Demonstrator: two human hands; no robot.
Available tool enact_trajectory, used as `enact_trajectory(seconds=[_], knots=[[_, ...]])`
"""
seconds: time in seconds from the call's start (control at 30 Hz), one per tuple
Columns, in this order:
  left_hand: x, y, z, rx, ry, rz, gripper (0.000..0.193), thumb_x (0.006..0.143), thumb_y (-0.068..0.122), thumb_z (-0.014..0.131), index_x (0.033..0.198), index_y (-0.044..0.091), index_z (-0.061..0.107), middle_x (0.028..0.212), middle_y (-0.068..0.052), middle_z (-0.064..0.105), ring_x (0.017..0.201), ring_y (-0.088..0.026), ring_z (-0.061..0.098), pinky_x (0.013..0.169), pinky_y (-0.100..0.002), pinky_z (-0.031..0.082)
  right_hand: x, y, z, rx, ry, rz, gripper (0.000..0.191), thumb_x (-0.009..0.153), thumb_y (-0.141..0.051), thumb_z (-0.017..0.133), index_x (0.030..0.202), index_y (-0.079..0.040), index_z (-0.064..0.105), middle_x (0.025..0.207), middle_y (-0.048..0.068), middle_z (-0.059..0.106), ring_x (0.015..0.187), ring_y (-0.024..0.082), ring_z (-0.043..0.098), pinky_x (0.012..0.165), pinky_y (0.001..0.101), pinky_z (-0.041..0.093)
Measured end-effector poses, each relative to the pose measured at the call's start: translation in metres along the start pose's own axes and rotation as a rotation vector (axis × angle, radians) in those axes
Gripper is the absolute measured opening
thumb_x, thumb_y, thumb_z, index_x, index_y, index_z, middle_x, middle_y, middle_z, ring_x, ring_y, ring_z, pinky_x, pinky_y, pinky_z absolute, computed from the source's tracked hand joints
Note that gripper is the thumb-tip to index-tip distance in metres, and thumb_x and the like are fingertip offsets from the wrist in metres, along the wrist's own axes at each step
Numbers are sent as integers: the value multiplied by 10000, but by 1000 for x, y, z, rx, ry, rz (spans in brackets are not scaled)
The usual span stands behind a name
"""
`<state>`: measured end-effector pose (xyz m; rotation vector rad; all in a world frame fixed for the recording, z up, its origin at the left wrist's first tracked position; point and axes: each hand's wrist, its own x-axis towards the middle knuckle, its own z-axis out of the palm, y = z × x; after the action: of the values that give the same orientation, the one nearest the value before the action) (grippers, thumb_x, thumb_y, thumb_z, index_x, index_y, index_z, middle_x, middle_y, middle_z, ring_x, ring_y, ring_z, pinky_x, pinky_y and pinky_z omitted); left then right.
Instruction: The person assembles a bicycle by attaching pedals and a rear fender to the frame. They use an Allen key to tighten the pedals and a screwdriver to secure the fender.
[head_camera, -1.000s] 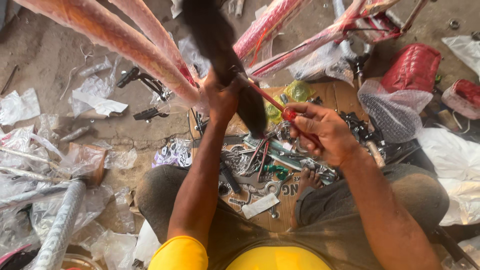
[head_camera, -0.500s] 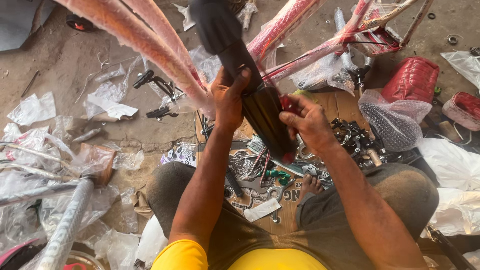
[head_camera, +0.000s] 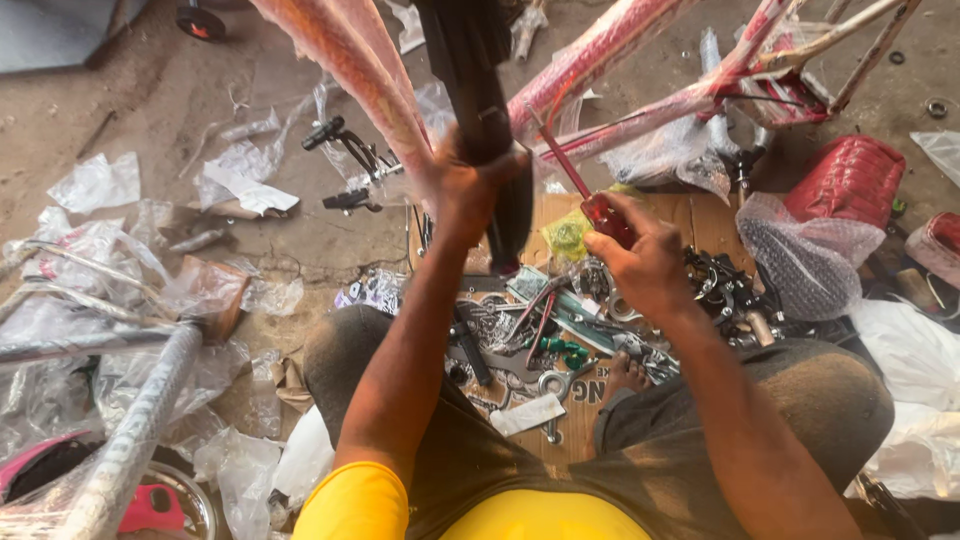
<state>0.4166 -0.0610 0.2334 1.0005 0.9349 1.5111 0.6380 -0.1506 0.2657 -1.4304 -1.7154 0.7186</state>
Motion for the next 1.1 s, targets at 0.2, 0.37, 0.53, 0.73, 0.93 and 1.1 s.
enact_trajectory(seconds=[0.2, 0.37, 0.53, 0.73, 0.93, 1.1], knots=[[8, -17, -2, -141, -38, 122, 403, 803, -66, 803, 1150, 25, 621, 976, -40, 675, 871, -149, 672, 791, -315, 594, -24, -18, -30, -240, -18, -148, 557, 801, -57, 815, 1323, -52, 620, 1122, 175, 734, 924, 257, 757, 805, 382, 610], [11, -19, -1, -41, -14, 86, 417, 779, -58, 794, 1148, 17, 614, 999, -38, 690, 902, -142, 685, 826, -305, 599, -28, -25, -34, -349, 22, -262, 594, 791, -51, 834, 1343, -61, 613, 1144, 195, 721, 944, 318, 746, 802, 402, 614], [14, -24, -1, 25, -7, 122, 440, 767, -58, 788, 1165, 17, 614, 1008, -37, 693, 908, -129, 682, 836, -292, 597, -29, -23, -33, -330, 49, -289, 574, 822, -67, 835, 1353, -72, 619, 1156, 173, 723, 962, 299, 756, 805, 373, 628], [16, -33, -2, 84, -16, 179, 435, 777, -78, 718, 1197, -1, 637, 1022, -38, 684, 914, -114, 648, 831, -269, 551, -29, -23, -32, -420, 86, -417, 556, 803, -86, 856, 1327, -98, 669, 1163, 163, 717, 1007, 334, 729, 836, 409, 609], [17, -32, -4, 84, -33, 165, 438, 784, -71, 727, 1205, 2, 631, 1020, -27, 684, 921, -106, 650, 842, -261, 548, -27, -30, -34, -609, 127, -570, 428, 876, -53, 793, 1294, -110, 723, 1133, 82, 737, 888, 278, 691, 762, 401, 587], [19, -34, -5, 85, -33, 161, 440, 791, -80, 735, 1209, -3, 621, 1010, -36, 683, 908, -112, 649, 832, -263, 547, -26, -33, -39, -682, 142, -625, 350, 931, -51, 754, 1275, -115, 734, 1138, 78, 736, 852, 257, 687, 719, 395, 577]])
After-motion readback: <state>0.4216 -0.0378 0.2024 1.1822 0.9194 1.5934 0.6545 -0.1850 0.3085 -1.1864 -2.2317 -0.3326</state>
